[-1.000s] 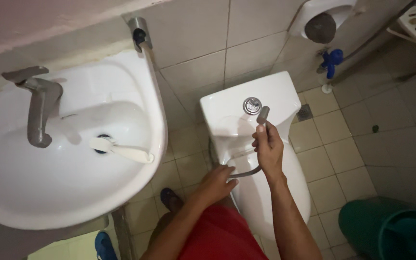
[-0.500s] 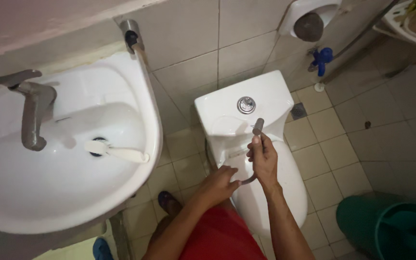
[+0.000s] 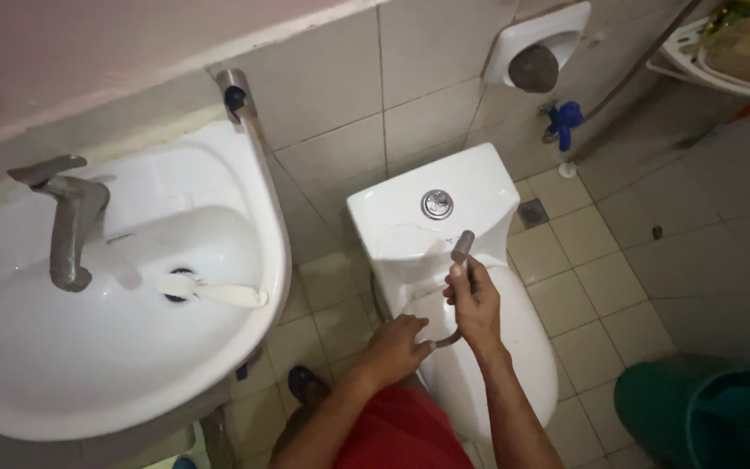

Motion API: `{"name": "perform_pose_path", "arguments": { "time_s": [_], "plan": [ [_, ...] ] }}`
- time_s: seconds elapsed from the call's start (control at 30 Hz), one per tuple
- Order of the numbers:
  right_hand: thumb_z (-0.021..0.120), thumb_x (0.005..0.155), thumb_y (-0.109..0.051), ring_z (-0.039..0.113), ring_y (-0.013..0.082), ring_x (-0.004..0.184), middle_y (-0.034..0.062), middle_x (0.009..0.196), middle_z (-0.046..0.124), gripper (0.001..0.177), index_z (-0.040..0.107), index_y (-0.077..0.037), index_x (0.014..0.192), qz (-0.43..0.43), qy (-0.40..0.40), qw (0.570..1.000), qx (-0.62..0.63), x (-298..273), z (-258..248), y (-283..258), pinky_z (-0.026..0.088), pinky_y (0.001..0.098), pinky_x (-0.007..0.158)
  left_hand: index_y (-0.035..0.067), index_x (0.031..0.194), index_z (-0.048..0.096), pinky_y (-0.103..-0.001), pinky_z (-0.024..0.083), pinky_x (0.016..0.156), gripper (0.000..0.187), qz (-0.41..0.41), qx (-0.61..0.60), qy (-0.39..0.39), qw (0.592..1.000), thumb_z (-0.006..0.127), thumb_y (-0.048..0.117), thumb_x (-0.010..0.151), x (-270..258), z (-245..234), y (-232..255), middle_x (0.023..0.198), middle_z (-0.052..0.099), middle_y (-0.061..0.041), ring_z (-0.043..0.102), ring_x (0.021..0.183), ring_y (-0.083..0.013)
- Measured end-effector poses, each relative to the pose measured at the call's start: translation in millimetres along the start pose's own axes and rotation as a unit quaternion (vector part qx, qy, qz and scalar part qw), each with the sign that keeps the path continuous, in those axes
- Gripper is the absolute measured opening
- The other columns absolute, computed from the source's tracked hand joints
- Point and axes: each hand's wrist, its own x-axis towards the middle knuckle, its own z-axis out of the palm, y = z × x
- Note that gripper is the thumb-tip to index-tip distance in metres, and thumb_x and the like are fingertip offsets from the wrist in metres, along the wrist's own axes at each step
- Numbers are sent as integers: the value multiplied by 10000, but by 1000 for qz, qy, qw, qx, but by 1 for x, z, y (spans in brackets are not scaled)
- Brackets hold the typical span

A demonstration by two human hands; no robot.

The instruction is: The person uses a handheld bidet sprayer to rinse the toilet tank and seat, then scrubs the toilet seat with a brush. The person rinses their hands at the sink and returns to scrub the toilet seat again.

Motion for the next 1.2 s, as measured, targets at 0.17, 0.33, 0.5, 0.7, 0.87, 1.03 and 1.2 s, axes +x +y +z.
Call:
{"name": "perform_pose_path", "arguments": {
  "time_s": [0.17,0.33,0.5,0.7,0.87,1.03,1.2],
  "plan": [
    [621,993,-348,648,116,725,51,883,683,477,618,-3,1323,-1,-22,1000,-8,-15,16,-3,561,277,661,-14,1373,580,-445,453,1059,667,-24,-45,2,999,696,446,905,-7,-10,-1,1356,609,-232,592,1247,-371],
    [626,991,-327,660,127,761,56,888,692,470,625,6,1322,6,-69,998,4,-33,35,-3,555,280,693,-5,1390,561,-432,481,1013,746,-34,-95,27,995,760,458,839,-21,-32,11,1323,632,-233,624,1207,-353],
    [611,1017,-303,687,129,853,68,934,712,461,608,29,1338,-35,-108,994,12,-46,50,-4,567,281,762,83,1400,601,-391,552,801,634,-159,-190,-22,969,679,345,828,-32,-48,18,977,774,-253,744,865,-324],
    [588,1019,-282,696,149,875,109,1015,738,437,593,34,1322,-14,-104,994,4,-50,49,-5,579,296,778,-31,1247,652,-346,541,855,462,23,-312,62,948,705,313,943,-17,-24,-5,1095,738,-108,694,997,-180],
    [568,1022,-278,704,150,891,125,1072,753,411,601,20,1303,-15,-100,995,-6,-49,47,-3,580,297,791,-28,1151,673,-367,545,776,450,-5,-254,43,966,659,362,928,-9,-13,-23,946,729,-127,690,854,-226],
    [548,1033,-273,691,166,877,134,1085,753,397,616,15,1298,15,-100,995,20,-45,47,0,578,303,790,-10,1174,688,-363,536,771,482,-51,-299,18,953,643,383,899,-10,-19,-21,964,719,-109,676,863,-218],
    [551,1042,-276,691,178,989,145,1119,744,411,607,29,1311,6,-118,992,51,-45,54,7,565,314,865,-23,1213,683,-327,519,806,543,-56,-375,24,925,593,460,982,-18,-29,-21,996,713,-86,661,903,-173]
  ]
}}
